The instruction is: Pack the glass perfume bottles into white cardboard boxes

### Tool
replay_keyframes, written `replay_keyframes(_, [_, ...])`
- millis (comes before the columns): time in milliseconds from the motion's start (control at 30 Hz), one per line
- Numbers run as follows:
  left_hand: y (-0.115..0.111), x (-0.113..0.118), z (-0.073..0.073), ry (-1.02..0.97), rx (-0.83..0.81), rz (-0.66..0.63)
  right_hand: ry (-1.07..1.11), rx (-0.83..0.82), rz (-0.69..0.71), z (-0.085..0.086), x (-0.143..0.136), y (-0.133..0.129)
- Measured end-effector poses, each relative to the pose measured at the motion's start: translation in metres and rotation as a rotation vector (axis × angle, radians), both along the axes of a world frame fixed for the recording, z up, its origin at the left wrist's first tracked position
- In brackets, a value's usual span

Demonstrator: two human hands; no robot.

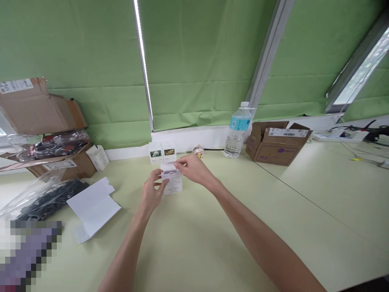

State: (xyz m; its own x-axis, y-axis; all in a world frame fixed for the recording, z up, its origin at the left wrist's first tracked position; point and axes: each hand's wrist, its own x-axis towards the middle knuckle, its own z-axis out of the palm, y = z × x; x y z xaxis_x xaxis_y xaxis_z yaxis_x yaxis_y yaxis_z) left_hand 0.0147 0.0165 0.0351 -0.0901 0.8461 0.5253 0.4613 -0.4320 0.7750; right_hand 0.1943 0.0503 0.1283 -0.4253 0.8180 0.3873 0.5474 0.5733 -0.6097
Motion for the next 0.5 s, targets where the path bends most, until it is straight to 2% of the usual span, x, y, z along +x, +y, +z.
replay_keyframes(200, [-0.001,0.001,0.001,0.028,-0.007,-0.018,-0.136,-0.034,0.124,0.0,0.005,-0.006])
replay_keyframes(333, [0.0,0.003,0.0,-0.063,-0.046,0.0,-0.075,-0.029,0.121,-0.004,0.008,0.0])
replay_keyframes(500, [0.004,0.008,0.0,-0.199,-0.075,0.003,-0.01,-0.032,0.043,-0.02,0.01,0.019])
